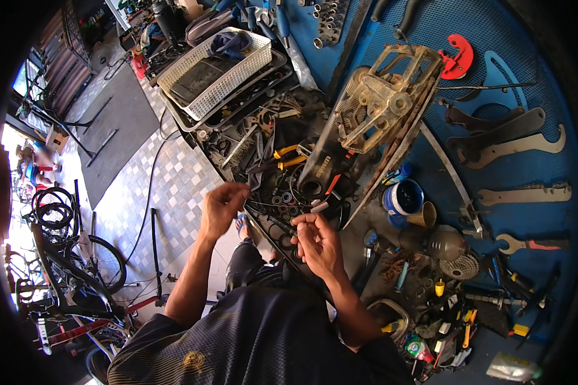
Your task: The person secures a bicycle crank arm in a bench vise and repeatedly taps it with a hammer to adjust or seat a bearing. They then remove the crank arm, retrieve a small metal ring from the workbench, and install it onto the bicycle frame's bottom bracket area.
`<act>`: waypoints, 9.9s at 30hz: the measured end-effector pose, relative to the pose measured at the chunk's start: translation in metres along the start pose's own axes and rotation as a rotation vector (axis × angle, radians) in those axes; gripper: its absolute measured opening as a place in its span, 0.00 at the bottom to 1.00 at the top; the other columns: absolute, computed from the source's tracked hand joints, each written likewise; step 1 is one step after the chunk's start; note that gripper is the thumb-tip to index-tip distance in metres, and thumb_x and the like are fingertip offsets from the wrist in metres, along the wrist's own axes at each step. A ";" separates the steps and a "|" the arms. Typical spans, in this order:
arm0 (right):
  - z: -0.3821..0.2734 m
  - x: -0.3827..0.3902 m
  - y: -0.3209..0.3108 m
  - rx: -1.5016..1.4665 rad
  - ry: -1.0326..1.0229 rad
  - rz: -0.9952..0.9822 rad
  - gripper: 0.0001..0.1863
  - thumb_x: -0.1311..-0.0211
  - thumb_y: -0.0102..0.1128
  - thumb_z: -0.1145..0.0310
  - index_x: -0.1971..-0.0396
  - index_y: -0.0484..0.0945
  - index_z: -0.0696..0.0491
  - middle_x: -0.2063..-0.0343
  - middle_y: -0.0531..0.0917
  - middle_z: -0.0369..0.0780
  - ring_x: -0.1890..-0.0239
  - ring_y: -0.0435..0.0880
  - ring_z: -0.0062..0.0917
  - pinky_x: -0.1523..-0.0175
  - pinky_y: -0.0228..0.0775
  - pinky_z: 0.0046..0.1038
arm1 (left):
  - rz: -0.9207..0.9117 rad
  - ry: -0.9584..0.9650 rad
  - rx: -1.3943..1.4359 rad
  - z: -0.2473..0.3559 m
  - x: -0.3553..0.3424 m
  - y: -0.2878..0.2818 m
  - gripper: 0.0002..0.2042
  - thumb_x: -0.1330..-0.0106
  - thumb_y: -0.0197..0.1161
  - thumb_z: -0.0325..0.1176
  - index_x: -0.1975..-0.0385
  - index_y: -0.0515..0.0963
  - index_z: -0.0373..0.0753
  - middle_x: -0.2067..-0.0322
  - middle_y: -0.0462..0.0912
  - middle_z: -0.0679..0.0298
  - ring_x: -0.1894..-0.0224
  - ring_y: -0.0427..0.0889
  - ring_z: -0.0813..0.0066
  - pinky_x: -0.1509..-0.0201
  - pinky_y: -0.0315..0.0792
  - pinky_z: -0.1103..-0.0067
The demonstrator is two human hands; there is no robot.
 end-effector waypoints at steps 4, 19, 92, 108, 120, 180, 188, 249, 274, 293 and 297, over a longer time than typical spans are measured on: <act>-0.015 0.005 0.008 -0.079 0.068 0.001 0.09 0.19 0.57 0.65 0.51 0.79 0.54 0.75 0.81 0.33 0.80 0.75 0.08 0.78 0.67 0.15 | -0.188 0.030 0.274 0.034 0.042 0.018 0.07 0.27 0.67 0.24 0.54 0.86 0.30 0.61 0.89 0.62 0.65 0.84 0.83 0.64 0.78 0.82; -0.035 0.005 0.020 -0.163 0.005 -0.090 0.12 0.18 0.54 0.65 0.48 0.80 0.56 0.73 0.84 0.36 0.81 0.75 0.11 0.76 0.69 0.16 | -0.013 0.371 0.141 0.076 0.058 0.007 0.08 0.37 0.72 0.20 0.59 0.87 0.35 0.56 0.90 0.61 0.61 0.88 0.76 0.61 0.79 0.82; 0.045 0.071 -0.132 1.412 0.085 0.673 0.28 0.40 0.77 0.51 0.51 0.75 0.55 0.53 0.83 0.49 0.53 0.86 0.46 0.47 0.77 0.49 | -0.082 -0.018 0.759 0.029 0.043 0.010 0.15 0.21 0.61 0.32 0.43 0.78 0.28 0.45 0.83 0.53 0.52 0.88 0.64 0.61 0.88 0.71; 0.142 0.133 -0.196 0.554 0.296 0.911 0.26 0.33 0.64 0.68 0.37 0.72 0.57 0.59 0.83 0.43 0.67 0.83 0.34 0.60 0.77 0.37 | -0.343 -0.489 1.547 0.005 -0.015 -0.049 0.19 0.21 0.61 0.37 0.36 0.74 0.36 0.54 0.86 0.61 0.52 0.87 0.75 0.61 0.81 0.84; 0.042 0.009 0.170 0.080 0.373 0.087 0.10 0.29 0.65 0.72 0.52 0.75 0.52 0.82 0.74 0.30 0.87 0.70 0.16 0.81 0.64 0.24 | -0.337 -0.327 1.450 -0.022 -0.074 -0.264 0.20 0.23 0.64 0.37 0.34 0.74 0.41 0.50 0.86 0.67 0.51 0.87 0.73 0.60 0.79 0.81; -0.030 -1.307 1.531 0.996 -0.094 -0.330 0.26 0.30 0.60 0.53 0.42 0.72 0.57 0.63 0.86 0.60 0.58 0.85 0.61 0.54 0.76 0.56 | 0.482 0.340 0.186 -0.103 -1.090 -1.745 0.12 0.22 0.63 0.31 0.45 0.78 0.33 0.53 0.88 0.59 0.52 0.86 0.74 0.52 0.82 0.76; -0.116 -1.491 1.672 1.028 -0.182 -0.350 0.24 0.28 0.59 0.54 0.40 0.71 0.52 0.68 0.86 0.58 0.62 0.85 0.61 0.57 0.76 0.57 | 0.536 0.284 0.270 -0.113 -1.245 -1.890 0.13 0.23 0.65 0.34 0.47 0.80 0.31 0.57 0.88 0.58 0.55 0.87 0.72 0.54 0.84 0.75; -0.341 -2.045 1.903 0.731 -0.193 1.005 0.14 0.31 0.66 0.72 0.52 0.74 0.63 0.68 0.82 0.55 0.66 0.84 0.57 0.65 0.75 0.49 | -0.581 1.065 -0.154 -0.001 -2.042 -1.906 0.19 0.40 0.68 0.16 0.49 0.82 0.37 0.49 0.86 0.57 0.47 0.84 0.54 0.44 0.76 0.64; -0.396 -2.062 1.864 0.942 -0.128 0.892 0.22 0.27 0.62 0.66 0.38 0.75 0.58 0.57 0.87 0.56 0.58 0.88 0.55 0.56 0.80 0.48 | -0.914 0.859 -0.105 0.019 -2.117 -1.873 0.15 0.31 0.69 0.24 0.47 0.79 0.31 0.55 0.86 0.50 0.56 0.88 0.53 0.56 0.80 0.71; -0.405 -2.098 1.877 1.060 -0.094 0.922 0.21 0.26 0.62 0.64 0.39 0.78 0.58 0.56 0.88 0.55 0.57 0.89 0.53 0.54 0.81 0.46 | -0.640 0.902 -0.116 0.014 -2.091 -1.883 0.14 0.34 0.71 0.24 0.50 0.81 0.33 0.59 0.87 0.53 0.56 0.88 0.57 0.52 0.79 0.70; -0.409 -2.096 1.874 1.070 -0.079 0.919 0.21 0.26 0.63 0.63 0.39 0.78 0.58 0.55 0.88 0.54 0.57 0.88 0.52 0.54 0.81 0.46 | -0.635 0.888 -0.086 0.014 -2.091 -1.883 0.13 0.35 0.72 0.24 0.52 0.81 0.33 0.60 0.87 0.53 0.57 0.89 0.58 0.52 0.79 0.70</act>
Point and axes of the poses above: each hand's wrist, its own x-axis away from the middle knuckle, its own y-axis out of the palm, z = x × y, the point moved 5 cm from there along -x, towards the middle knuckle
